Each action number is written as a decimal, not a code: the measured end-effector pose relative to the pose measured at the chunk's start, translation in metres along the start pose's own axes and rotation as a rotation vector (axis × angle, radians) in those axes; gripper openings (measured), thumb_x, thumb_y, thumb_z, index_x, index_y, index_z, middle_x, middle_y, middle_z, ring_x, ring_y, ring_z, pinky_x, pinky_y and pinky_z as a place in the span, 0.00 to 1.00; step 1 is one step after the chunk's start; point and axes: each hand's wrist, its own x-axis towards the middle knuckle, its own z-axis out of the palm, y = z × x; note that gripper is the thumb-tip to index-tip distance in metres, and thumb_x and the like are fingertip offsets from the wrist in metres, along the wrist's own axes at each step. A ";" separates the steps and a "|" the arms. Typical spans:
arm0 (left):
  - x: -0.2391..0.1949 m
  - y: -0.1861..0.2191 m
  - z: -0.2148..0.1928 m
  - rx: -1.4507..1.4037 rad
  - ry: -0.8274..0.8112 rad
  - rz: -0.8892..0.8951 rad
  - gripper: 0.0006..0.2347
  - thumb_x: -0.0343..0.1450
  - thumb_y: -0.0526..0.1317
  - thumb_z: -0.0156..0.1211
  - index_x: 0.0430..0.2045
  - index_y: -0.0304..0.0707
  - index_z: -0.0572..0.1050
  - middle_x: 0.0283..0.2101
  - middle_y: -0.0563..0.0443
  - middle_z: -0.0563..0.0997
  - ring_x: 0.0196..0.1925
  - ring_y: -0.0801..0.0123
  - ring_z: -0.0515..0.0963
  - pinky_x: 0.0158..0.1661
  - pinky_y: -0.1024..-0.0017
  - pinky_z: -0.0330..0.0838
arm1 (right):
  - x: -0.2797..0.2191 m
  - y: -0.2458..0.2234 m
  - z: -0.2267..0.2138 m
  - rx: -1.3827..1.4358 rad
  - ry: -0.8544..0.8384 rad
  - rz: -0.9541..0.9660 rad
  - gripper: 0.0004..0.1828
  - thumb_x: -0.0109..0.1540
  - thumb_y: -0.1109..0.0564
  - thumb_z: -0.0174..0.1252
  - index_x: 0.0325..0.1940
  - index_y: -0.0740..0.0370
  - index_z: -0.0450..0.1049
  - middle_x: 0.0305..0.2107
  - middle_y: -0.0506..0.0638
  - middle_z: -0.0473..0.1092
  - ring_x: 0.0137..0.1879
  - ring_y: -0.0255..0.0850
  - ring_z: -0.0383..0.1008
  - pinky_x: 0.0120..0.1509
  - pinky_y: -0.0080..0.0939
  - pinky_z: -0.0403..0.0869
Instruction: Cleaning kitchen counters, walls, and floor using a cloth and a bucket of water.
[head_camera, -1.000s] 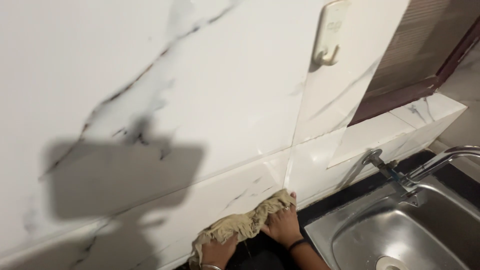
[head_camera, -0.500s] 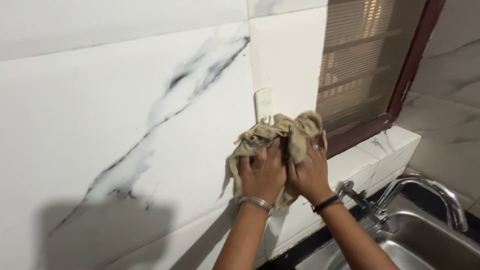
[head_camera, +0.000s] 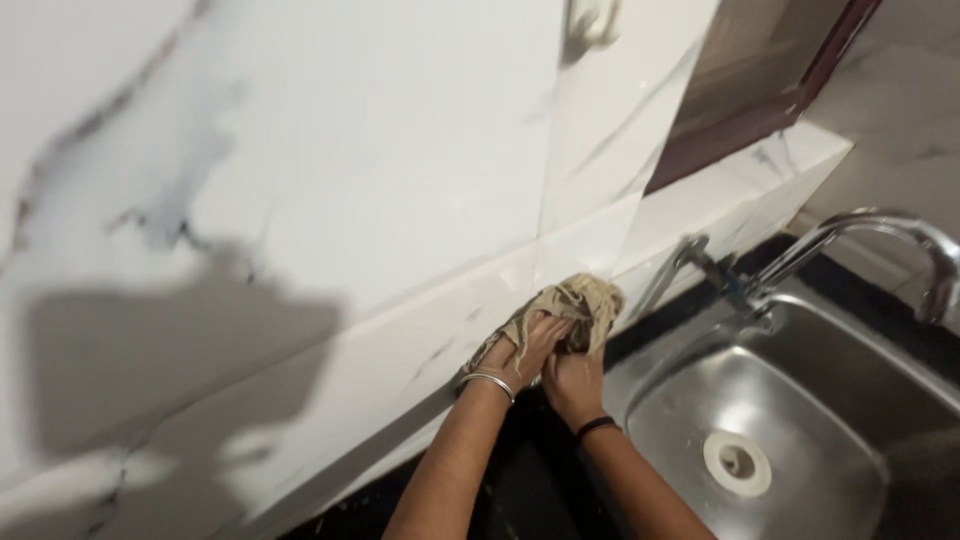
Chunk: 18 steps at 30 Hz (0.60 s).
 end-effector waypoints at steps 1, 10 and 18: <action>-0.009 0.015 0.023 -0.017 -0.003 -0.006 0.29 0.75 0.48 0.42 0.74 0.42 0.49 0.77 0.57 0.54 0.75 0.66 0.54 0.70 0.54 0.50 | -0.016 -0.007 0.013 -0.006 -0.016 -0.005 0.23 0.66 0.52 0.46 0.60 0.70 0.70 0.53 0.66 0.71 0.65 0.64 0.66 0.79 0.68 0.49; -0.207 0.079 0.121 0.125 -0.294 0.303 0.29 0.78 0.51 0.33 0.75 0.44 0.41 0.79 0.53 0.35 0.79 0.54 0.40 0.70 0.44 0.42 | -0.098 -0.116 0.061 0.009 -0.384 0.208 0.33 0.60 0.45 0.54 0.65 0.67 0.68 0.64 0.68 0.63 0.72 0.66 0.52 0.75 0.70 0.41; -0.424 0.048 0.068 -0.419 -0.287 -0.292 0.13 0.69 0.38 0.52 0.47 0.42 0.77 0.52 0.54 0.76 0.66 0.57 0.67 0.57 0.55 0.70 | -0.168 -0.237 0.079 0.112 -0.528 -0.106 0.19 0.64 0.50 0.53 0.48 0.68 0.77 0.52 0.66 0.72 0.66 0.59 0.68 0.72 0.53 0.63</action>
